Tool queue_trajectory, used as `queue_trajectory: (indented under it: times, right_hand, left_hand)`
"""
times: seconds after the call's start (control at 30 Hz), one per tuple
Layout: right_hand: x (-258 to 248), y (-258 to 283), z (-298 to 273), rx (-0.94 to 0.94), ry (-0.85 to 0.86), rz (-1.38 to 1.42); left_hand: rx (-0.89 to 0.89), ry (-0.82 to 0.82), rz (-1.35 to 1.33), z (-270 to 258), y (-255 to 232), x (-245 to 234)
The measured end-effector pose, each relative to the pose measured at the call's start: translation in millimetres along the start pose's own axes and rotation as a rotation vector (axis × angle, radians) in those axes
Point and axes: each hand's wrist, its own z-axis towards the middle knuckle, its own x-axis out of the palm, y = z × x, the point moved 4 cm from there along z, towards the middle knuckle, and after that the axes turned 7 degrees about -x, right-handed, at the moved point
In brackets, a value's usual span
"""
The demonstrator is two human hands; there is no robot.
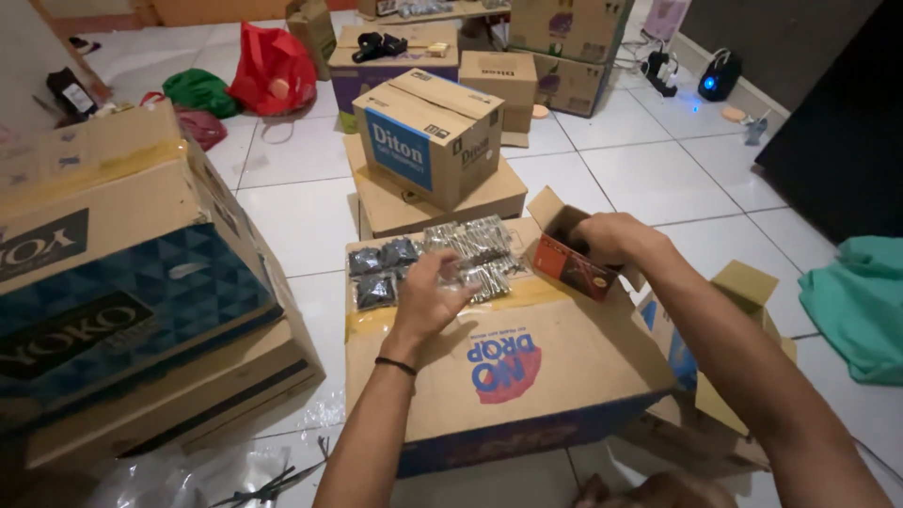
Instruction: Packing small metal fasteners into plastic bags
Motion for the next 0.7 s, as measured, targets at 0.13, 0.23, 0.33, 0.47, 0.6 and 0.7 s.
queue_trajectory:
  times: [0.13, 0.23, 0.33, 0.47, 0.6, 0.7]
  right_hand:
    - [1.0, -4.2, 3.4, 0.014, -0.002, 0.066]
    - [-4.3, -6.3, -0.4, -0.026, -0.010, 0.141]
    - [-3.7, -6.1, 1.4, -0.059, -0.018, 0.206]
    - [-11.0, -3.0, -0.8, -0.104, -0.001, 0.328]
    - [-28.7, 6.2, -16.4, -0.099, 0.028, 0.388]
    - [-38.8, 4.9, -18.1, -0.083, -0.074, 0.453]
  left_hand:
    - [0.021, 0.022, -0.039, -1.3, -3.8, -1.9]
    - [0.036, 0.036, -0.040, 0.0, -3.6, -1.9]
    - [0.045, 0.060, -0.068, -0.8, -2.1, 0.6]
    - [0.042, 0.072, -0.032, -5.2, 4.8, 7.5]
    - [0.022, 0.103, -0.021, -5.9, 7.8, 8.9]
    - [-0.004, 0.106, -0.034, -4.3, 2.4, 8.8]
